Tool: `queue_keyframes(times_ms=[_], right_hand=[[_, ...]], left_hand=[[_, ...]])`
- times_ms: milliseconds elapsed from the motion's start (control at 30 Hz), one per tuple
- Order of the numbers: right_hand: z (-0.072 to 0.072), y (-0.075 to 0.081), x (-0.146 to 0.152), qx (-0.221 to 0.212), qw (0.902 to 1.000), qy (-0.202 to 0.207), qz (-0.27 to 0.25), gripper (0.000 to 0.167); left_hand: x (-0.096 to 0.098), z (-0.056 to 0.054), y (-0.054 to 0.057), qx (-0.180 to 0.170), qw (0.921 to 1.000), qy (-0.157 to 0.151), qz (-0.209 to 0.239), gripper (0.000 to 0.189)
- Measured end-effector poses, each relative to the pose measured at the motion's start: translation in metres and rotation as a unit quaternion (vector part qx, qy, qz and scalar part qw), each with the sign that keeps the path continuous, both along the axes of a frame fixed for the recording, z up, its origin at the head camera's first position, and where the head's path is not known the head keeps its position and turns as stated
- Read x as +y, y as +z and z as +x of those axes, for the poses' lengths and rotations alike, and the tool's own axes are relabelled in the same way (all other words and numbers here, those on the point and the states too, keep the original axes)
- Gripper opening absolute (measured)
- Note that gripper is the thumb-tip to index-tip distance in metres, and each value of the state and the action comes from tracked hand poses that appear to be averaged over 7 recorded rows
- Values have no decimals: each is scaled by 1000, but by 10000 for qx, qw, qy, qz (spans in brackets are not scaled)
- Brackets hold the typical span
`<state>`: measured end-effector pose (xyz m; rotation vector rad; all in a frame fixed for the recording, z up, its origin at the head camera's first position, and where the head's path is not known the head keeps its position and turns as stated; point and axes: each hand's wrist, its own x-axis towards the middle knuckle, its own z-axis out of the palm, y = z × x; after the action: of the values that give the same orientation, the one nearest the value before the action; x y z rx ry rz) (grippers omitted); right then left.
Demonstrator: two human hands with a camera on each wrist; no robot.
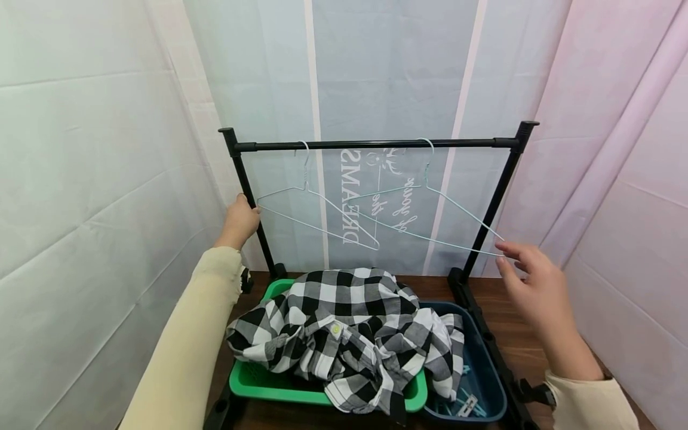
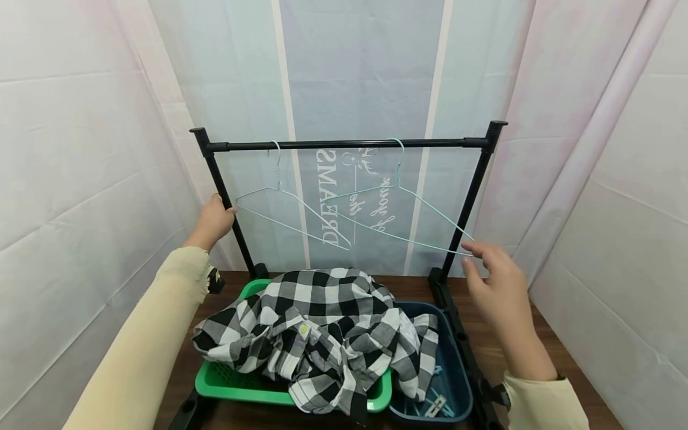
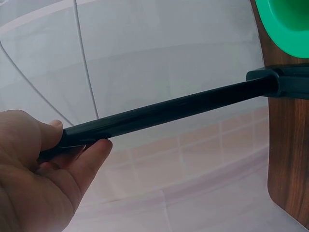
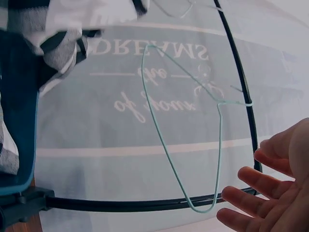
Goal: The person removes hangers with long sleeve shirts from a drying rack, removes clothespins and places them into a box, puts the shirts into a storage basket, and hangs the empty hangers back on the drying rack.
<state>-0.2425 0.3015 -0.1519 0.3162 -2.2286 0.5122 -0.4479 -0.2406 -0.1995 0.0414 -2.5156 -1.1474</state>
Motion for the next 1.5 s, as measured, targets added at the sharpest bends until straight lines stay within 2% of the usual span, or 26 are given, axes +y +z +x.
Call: queue_keyframes(times_ms=[200, 367, 467, 633, 933, 1133, 1267, 1367, 1500], right_hand=[[8, -18, -5, 411, 9988, 262, 7, 29], [11, -31, -12, 401, 9970, 637, -152, 30], [14, -38, -15, 329, 9971, 657, -172, 31], [21, -45, -18, 158, 9976, 649, -173, 32], [20, -53, -24, -10, 9976, 646, -239, 30], [19, -54, -24, 7, 9977, 656, -184, 31], [19, -56, -24, -198, 9983, 535, -93, 32], [18, -58, -25, -367, 9985, 394, 11, 34], [17, -57, -28, -537, 9980, 284, 158, 38]], left_hand=[[-3, -1, -5, 243, 9993, -206, 194, 50], [-6, -2, -8, 235, 9989, -248, 328, 55], [-5, -2, -9, 184, 9991, -258, 281, 62], [0, -1, -10, 256, 9985, -307, 375, 60], [-3, 2, -14, 577, 9964, -322, 529, 44], [-7, 2, -10, 535, 9978, -326, 213, 53], [-12, 4, -10, 283, 9985, -433, -189, 57], [-16, 9, -11, -214, 9977, -601, -214, 64], [-21, 23, -11, -822, 9933, -798, -132, 77]])
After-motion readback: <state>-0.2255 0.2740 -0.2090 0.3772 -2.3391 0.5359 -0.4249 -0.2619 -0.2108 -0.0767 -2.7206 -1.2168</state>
